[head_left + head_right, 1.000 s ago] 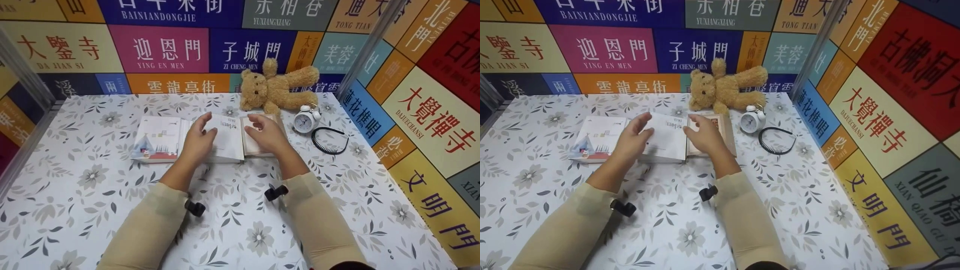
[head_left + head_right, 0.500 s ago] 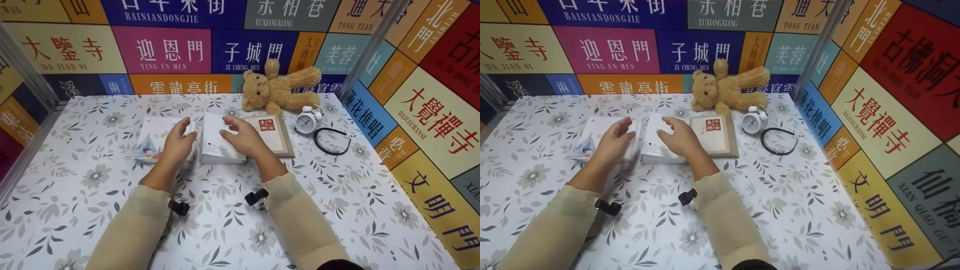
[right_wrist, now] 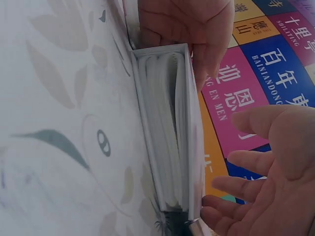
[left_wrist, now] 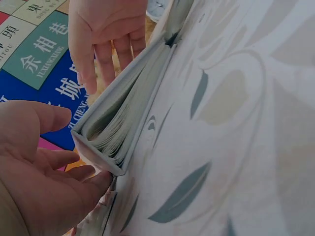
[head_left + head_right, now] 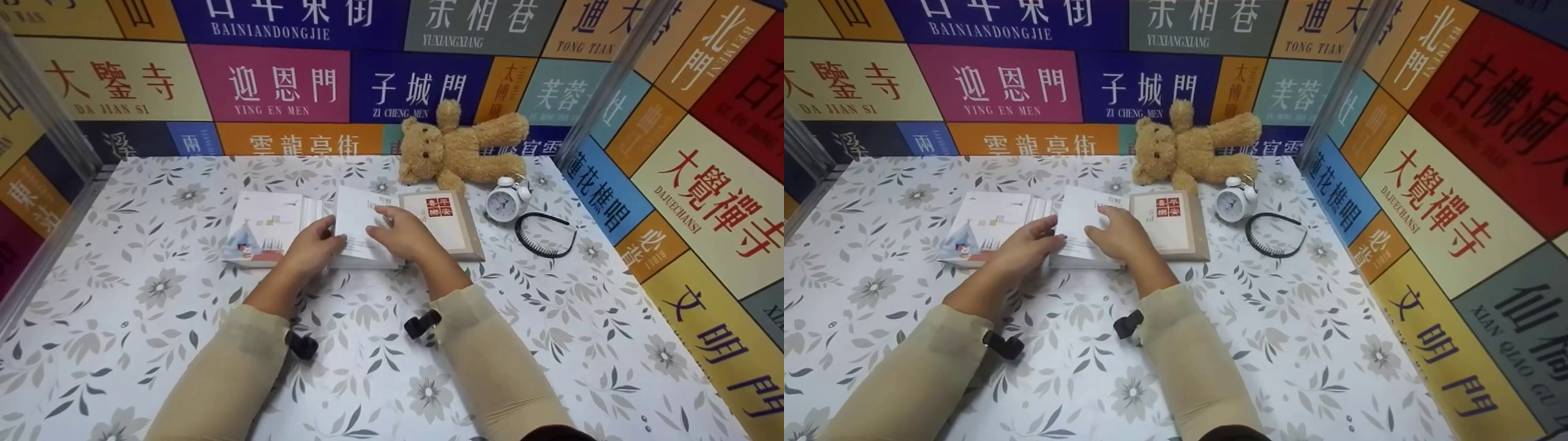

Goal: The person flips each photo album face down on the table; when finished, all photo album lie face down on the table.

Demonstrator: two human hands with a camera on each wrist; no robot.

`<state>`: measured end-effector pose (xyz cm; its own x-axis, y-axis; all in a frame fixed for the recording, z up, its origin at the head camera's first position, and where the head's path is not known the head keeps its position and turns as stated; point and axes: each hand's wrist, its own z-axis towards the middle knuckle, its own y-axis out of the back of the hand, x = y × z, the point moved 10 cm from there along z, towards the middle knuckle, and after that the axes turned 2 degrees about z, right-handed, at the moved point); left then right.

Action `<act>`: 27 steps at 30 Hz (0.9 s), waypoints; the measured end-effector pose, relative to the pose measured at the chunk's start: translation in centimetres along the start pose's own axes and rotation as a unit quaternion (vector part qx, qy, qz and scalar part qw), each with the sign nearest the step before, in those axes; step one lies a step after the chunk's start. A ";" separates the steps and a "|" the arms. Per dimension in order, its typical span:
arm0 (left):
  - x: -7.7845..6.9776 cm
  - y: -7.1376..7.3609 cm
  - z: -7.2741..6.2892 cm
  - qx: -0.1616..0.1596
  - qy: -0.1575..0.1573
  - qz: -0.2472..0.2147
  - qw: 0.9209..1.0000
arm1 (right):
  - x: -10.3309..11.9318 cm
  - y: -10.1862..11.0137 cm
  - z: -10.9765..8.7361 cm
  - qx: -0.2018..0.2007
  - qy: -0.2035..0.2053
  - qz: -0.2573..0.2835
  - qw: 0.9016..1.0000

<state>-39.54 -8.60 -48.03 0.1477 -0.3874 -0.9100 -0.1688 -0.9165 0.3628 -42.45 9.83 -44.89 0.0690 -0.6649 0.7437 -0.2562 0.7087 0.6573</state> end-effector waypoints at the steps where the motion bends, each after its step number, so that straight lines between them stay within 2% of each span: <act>1: 0.0 -0.2 0.0 0.003 -0.002 0.002 1.000 | -0.1 -0.1 0.0 0.004 0.000 -0.004 1.000; 5: 0.2 -0.2 0.0 0.013 0.008 -0.004 1.000 | -0.1 -0.9 -0.1 0.024 0.004 -0.014 1.000; 10: 0.0 0.7 -0.3 0.010 0.014 0.012 1.000 | 0.5 -2.2 -0.3 0.057 0.023 -0.022 0.998; 13: -0.1 0.8 -0.3 0.009 0.015 0.024 1.000 | 0.6 -2.4 -0.5 0.065 0.024 -0.018 0.997; 15: -0.3 0.7 -0.3 0.011 0.013 0.013 1.000 | 0.6 -2.5 -0.5 0.072 0.021 -0.004 0.997; 22: -1.3 1.2 -0.9 -0.014 -0.010 -0.064 0.998 | 1.9 -3.3 -0.8 0.108 0.039 0.036 0.993; 27: -2.4 1.7 -1.2 -0.039 -0.030 -0.043 0.998 | 2.4 -3.2 -0.9 0.098 0.038 0.058 0.993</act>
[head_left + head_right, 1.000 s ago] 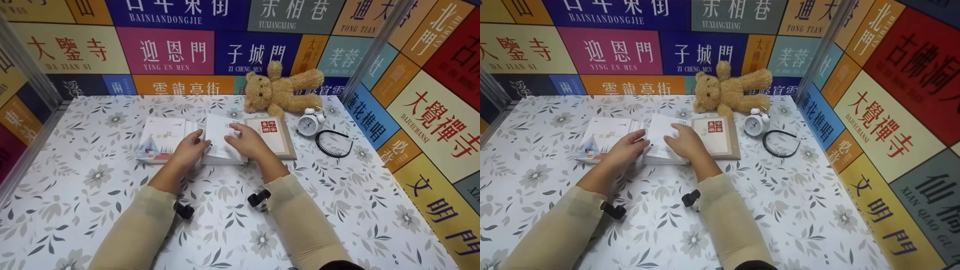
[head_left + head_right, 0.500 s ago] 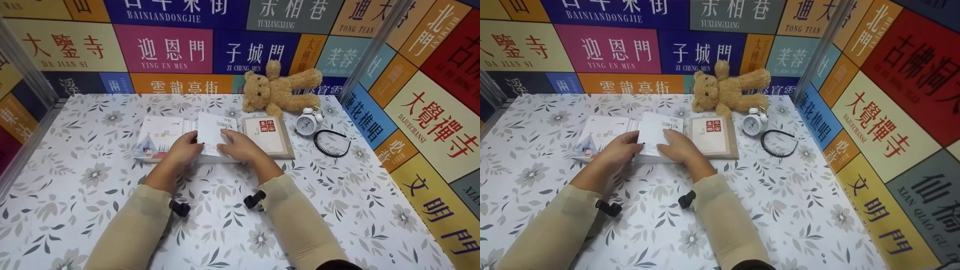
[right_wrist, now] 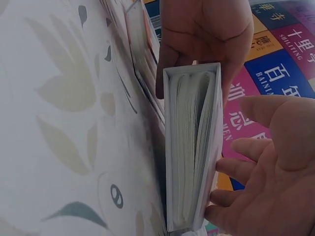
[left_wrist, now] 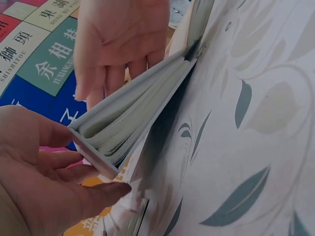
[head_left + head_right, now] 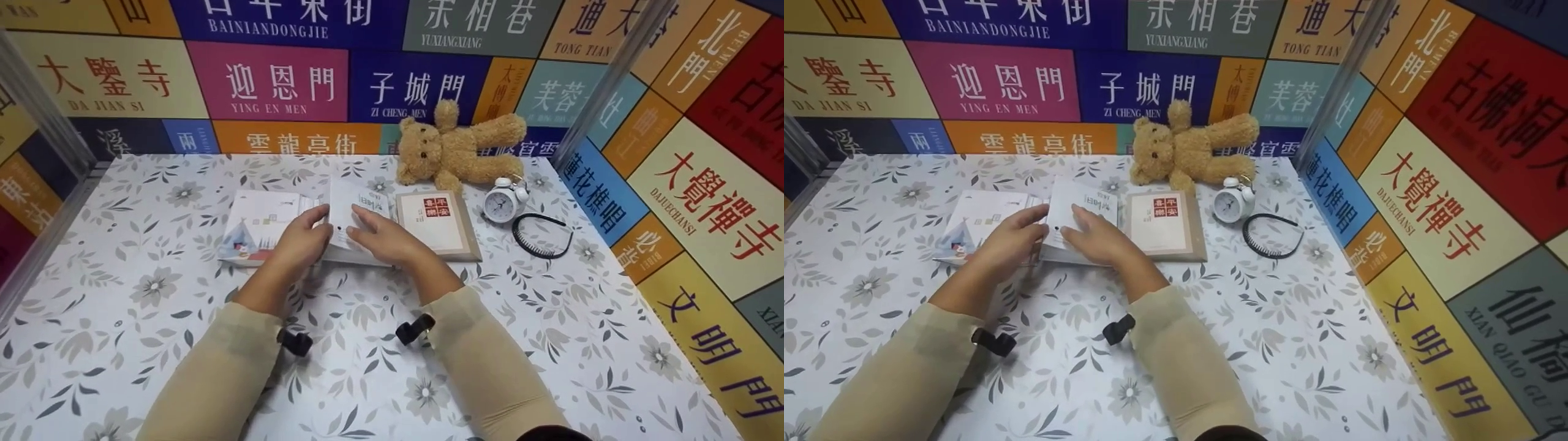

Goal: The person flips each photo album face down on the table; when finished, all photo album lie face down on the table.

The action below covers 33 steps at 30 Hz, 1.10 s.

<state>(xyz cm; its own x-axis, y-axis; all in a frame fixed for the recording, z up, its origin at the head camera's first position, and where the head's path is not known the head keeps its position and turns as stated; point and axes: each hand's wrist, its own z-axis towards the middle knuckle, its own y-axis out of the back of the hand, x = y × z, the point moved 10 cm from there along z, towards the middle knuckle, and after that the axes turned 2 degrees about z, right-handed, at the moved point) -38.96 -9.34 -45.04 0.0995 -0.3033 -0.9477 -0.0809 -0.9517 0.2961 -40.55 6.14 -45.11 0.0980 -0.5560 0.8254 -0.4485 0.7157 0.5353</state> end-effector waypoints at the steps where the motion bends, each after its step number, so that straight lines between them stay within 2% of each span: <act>1: -0.3 0.3 -0.1 -0.007 -0.005 0.004 1.000 | 0.4 -0.1 0.1 -0.001 0.005 0.007 1.000; 3: -0.7 0.8 -0.1 -0.022 -0.014 0.003 1.000 | 1.1 -0.3 0.1 -0.003 0.016 0.028 0.999; 8: -1.5 1.5 -0.2 -0.059 -0.029 -0.048 0.997 | 2.5 -0.1 -0.2 -0.027 0.034 0.110 0.993; 11: -2.1 1.6 -0.2 -0.076 -0.041 -0.080 0.993 | 2.8 0.5 -0.4 -0.051 0.043 0.137 0.988; 18: -3.4 1.0 -0.1 -0.085 -0.081 -0.165 0.979 | 2.6 2.0 -0.8 -0.084 0.051 0.209 0.973; 23: -3.9 0.7 -0.3 -0.094 -0.102 -0.167 0.976 | 2.1 2.6 -1.1 -0.094 0.046 0.247 0.963; 29: -3.9 0.6 -0.7 -0.081 -0.124 -0.153 0.977 | 1.8 2.7 -1.2 -0.098 0.046 0.251 0.962; 33: -3.7 0.9 -0.7 -0.067 -0.125 -0.150 0.978 | 2.1 2.5 -0.7 -0.088 0.047 0.256 0.962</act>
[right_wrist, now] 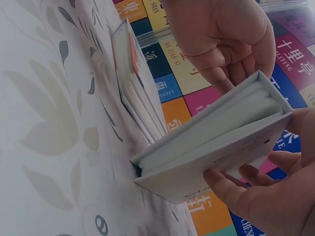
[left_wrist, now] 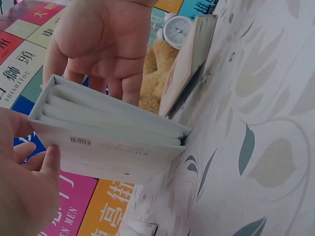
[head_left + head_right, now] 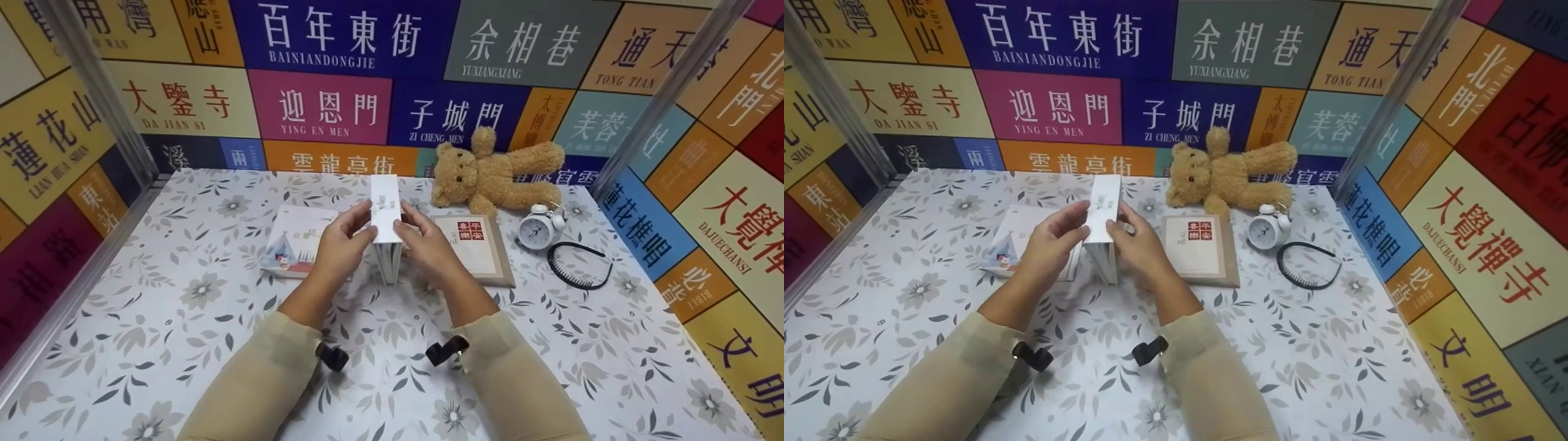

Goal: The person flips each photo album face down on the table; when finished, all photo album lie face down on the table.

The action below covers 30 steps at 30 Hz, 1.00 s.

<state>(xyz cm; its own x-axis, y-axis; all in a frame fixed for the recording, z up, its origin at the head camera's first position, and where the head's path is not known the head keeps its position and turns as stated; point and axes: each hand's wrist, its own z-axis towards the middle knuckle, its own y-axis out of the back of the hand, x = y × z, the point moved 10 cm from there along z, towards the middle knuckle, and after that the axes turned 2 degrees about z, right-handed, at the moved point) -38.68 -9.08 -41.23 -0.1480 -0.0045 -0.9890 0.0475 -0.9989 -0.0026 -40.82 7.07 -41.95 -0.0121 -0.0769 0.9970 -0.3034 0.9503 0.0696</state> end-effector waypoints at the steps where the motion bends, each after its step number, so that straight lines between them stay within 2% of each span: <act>1: 0.2 -0.2 0.0 0.009 0.005 0.003 1.000 | -0.1 0.1 0.0 0.002 -0.003 0.003 1.000; 4: 1.1 -1.0 0.0 0.046 0.015 0.019 0.999 | -0.1 0.5 0.1 0.007 -0.008 0.025 1.000; 6: 1.6 -1.4 0.1 0.070 0.009 0.042 0.997 | 0.3 1.0 0.2 0.006 0.007 0.026 1.000; 9: 2.1 -1.7 0.1 0.101 -0.011 0.091 0.991 | 1.4 1.9 0.0 -0.002 0.045 -0.003 0.999; 11: 2.6 -1.7 0.1 0.116 -0.012 0.114 0.987 | 2.1 2.4 -0.2 -0.011 0.070 -0.033 0.997; 16: 4.6 -2.0 -0.2 0.153 0.039 0.143 0.977 | 2.6 2.9 -0.4 -0.016 0.071 -0.065 0.995; 20: 5.3 -2.4 -0.4 0.181 0.047 0.137 0.973 | 2.7 3.1 -0.3 -0.013 0.068 -0.075 0.995; 23: 5.3 -2.3 -0.3 0.184 0.043 0.133 0.973 | 2.8 3.2 -0.2 -0.009 0.070 -0.096 0.993; 27: 5.4 -1.7 -0.1 0.166 0.041 0.155 0.973 | 2.3 3.7 0.0 -0.009 0.061 -0.136 0.989; 30: 5.6 -1.2 0.1 0.149 0.039 0.171 0.973 | 1.2 4.2 0.1 -0.012 0.039 -0.154 0.987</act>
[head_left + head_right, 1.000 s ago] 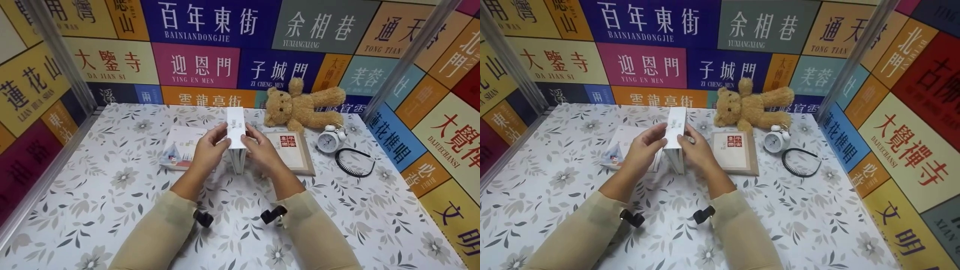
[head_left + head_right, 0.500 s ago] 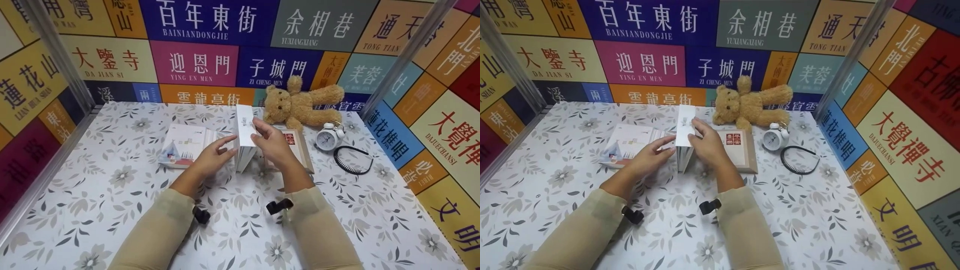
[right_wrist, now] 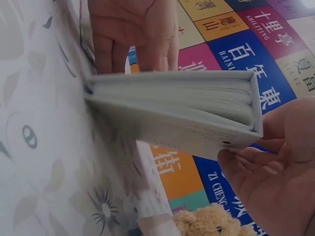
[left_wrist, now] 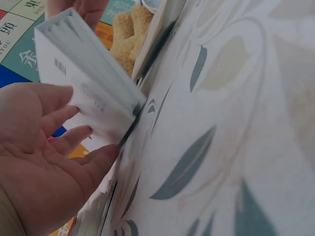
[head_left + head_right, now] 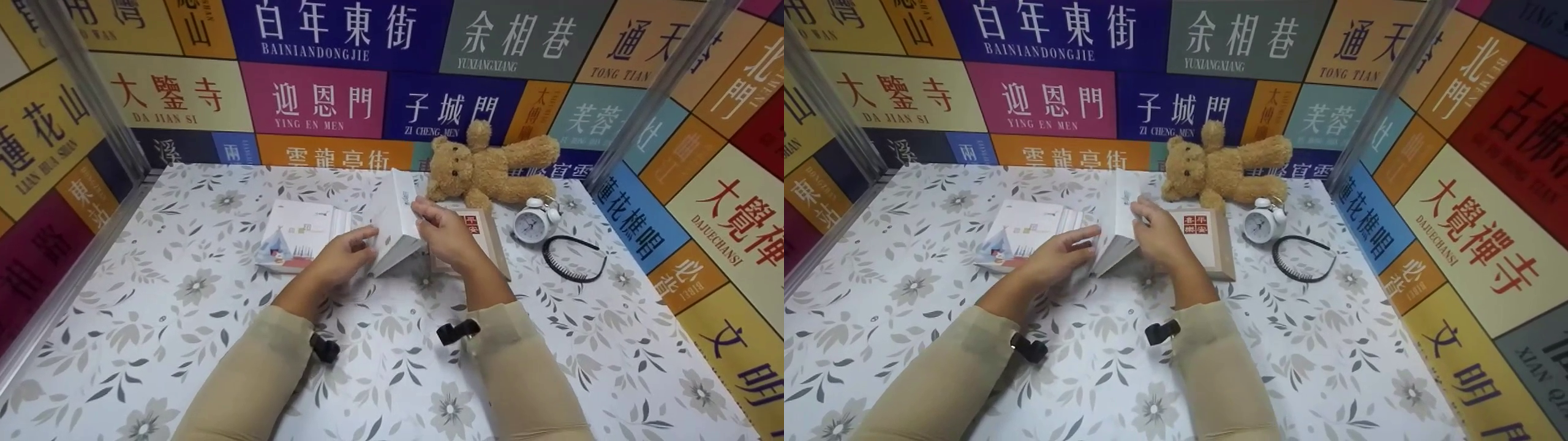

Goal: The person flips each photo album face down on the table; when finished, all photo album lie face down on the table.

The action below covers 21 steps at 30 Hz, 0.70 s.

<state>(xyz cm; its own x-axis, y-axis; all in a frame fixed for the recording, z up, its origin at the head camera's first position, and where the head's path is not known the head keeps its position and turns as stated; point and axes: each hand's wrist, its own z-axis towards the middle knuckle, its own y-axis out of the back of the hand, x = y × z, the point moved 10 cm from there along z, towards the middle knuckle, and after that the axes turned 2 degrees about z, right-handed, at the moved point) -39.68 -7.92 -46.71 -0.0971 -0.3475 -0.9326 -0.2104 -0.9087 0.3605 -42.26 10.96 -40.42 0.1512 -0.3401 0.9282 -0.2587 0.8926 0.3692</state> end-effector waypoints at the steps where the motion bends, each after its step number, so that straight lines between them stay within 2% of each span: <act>1: 0.0 0.2 0.0 -0.004 0.000 0.001 1.000 | -0.5 0.0 0.1 0.000 -0.012 0.000 1.000; 5: 0.3 0.8 0.0 -0.013 0.016 0.016 1.000 | -2.6 -0.3 0.5 0.003 -0.058 0.005 0.998; 10: 0.9 1.1 0.0 -0.012 0.056 0.056 0.997 | -4.8 -1.1 1.0 0.021 -0.095 0.029 0.995; 13: 1.2 1.2 0.0 -0.008 0.076 0.078 0.994 | -5.5 -1.3 1.1 0.021 -0.109 0.008 0.994; 17: 1.1 1.1 -0.1 -0.004 0.076 0.099 0.992 | -5.9 -1.1 1.2 0.014 -0.126 -0.040 0.991; 21: 1.1 1.0 0.0 -0.004 0.076 0.112 0.991 | -6.0 -1.0 1.2 0.007 -0.136 -0.060 0.989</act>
<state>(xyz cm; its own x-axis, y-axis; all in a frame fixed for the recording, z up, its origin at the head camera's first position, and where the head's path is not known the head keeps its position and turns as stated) -39.96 -9.22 -47.34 0.0074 -0.5710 -0.8209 -0.1929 -0.8063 0.5591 -44.10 11.76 -46.33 -0.0799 -0.5114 0.8556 -0.2689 0.8376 0.4756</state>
